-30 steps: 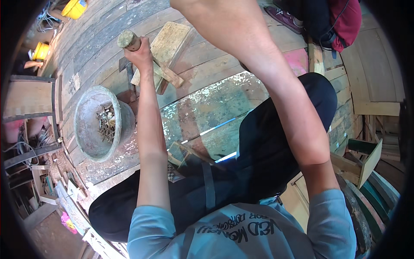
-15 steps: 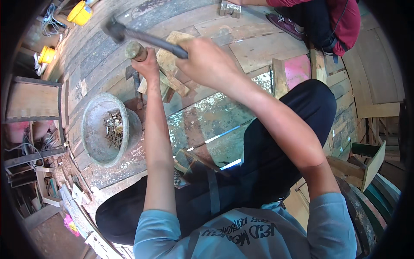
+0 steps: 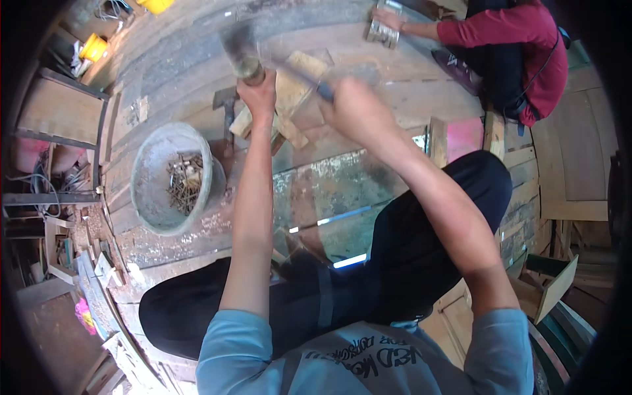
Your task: Using a hammer and chisel to carve out a mortise or groove in a piece of wood.
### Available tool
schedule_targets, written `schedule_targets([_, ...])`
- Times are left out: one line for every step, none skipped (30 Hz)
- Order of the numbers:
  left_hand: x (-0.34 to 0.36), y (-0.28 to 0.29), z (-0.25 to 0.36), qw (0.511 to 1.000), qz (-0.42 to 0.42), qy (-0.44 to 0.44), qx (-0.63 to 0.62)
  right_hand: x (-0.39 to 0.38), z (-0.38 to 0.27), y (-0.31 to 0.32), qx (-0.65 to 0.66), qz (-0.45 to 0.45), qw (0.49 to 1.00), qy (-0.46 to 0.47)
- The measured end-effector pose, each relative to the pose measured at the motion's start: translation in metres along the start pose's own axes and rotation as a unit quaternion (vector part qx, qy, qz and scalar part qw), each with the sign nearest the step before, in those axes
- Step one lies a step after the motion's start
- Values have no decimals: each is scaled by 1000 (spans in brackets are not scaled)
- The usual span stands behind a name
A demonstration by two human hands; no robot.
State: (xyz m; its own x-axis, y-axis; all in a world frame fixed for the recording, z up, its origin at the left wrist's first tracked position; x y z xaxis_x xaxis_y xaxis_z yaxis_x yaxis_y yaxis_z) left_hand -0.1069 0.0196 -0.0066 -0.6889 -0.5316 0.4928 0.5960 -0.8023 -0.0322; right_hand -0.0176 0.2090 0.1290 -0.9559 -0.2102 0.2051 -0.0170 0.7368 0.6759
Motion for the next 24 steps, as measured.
schedule_targets([-11, -13, 9, 999, -7, -19, 25, 0, 24, -2, -70, -58, 996, -22])
schedule_targets([-5, -8, 2, 999, -7, -34, 19, 3, 15, -1, -69, -45, 997, -14])
schedule_targets([3, 5, -12, 999, 15, -40, 14, 0, 2, -5, -45, -55, 997, -14])
schedule_targets([2, 19, -21, 999, 31, -34, 13, -8, -5, -8, -22, -75, 997, -25])
schedule_targets([1, 22, -19, 999, 26, -31, 11, -11, -7, -3, -23, -73, 997, -32])
schedule_targets([1, 23, -22, 1000, 2, 6, -7, -14, -7, 0, 16, -88, 995, -54])
schedule_targets([5, 22, -22, 999, -17, 36, -24, -13, -8, 1, 56, -102, 991, -68])
schedule_targets([6, 22, -21, 999, -18, 34, -24, -11, -5, 2, 58, -100, 991, -67])
schedule_targets([7, 24, -19, 999, -6, 34, -30, -9, -1, 3, 60, -75, 994, -60])
schedule_targets([6, 18, -17, 998, 4, 36, -41, -9, 5, 7, 56, -46, 996, -55])
schedule_targets([5, 15, -15, 998, 2, 34, -45, -10, 13, 5, 54, -42, 996, -54])
schedule_targets([3, 14, -14, 997, 8, 44, -55, -12, 25, -1, 52, -40, 995, -69])
schedule_targets([4, 15, -13, 996, 14, 52, -65, -12, 37, -9, 52, -38, 995, -81])
schedule_targets([3, 18, -12, 996, 14, 49, -66, -14, 45, -17, 51, -36, 995, -78])
schedule_targets([2, 21, -12, 995, 7, 59, -75, -19, 58, -30, 81, -70, 987, -122])
schedule_targets([2, 25, -13, 994, 0, 70, -84, -25, 70, -44, 110, -106, 975, -164])
schedule_targets([4, 28, -13, 996, -27, 57, -66, -29, 80, -52, 108, -103, 976, -161])
schedule_targets([2, 28, -11, 996, -26, 55, -68, -39, 99, -65, 177, -136, 946, -237])
schedule_targets([2, 33, -11, 995, -15, 72, -69, -48, 113, -80, 245, -170, 904, -308])
schedule_targets([1, 35, -12, 993, -2, 90, -72, -52, 120, -87, 243, -171, 905, -305])
schedule_targets([0, 37, -14, 989, -1, 116, -94, -59, 129, -96, 276, -172, 879, -349])
schedule_targets([1, 41, -13, 989, 4, 115, -92, -66, 138, -103, 307, -174, 850, -392])
schedule_targets([3, 39, -11, 988, -24, 104, -116, -69, 147, -107, 305, -177, 850, -391])
schedule_targets([3, 37, -9, 984, -53, 92, -140, -74, 158, -111, 320, -165, 832, -422])
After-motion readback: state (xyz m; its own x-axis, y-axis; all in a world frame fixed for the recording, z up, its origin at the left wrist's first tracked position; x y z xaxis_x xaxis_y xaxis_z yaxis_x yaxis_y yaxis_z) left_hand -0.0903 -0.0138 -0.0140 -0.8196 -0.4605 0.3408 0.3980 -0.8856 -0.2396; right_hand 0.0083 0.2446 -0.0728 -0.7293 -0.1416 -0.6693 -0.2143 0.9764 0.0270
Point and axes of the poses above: each hand's wrist, its own x-axis towards the middle knuckle, its own y-axis out of the back of the hand, z = x × y, the point moved 5 cm from there along x, towards the middle knuckle, and after that the axes turned 5 degrees about x, right-handed, at the moved point
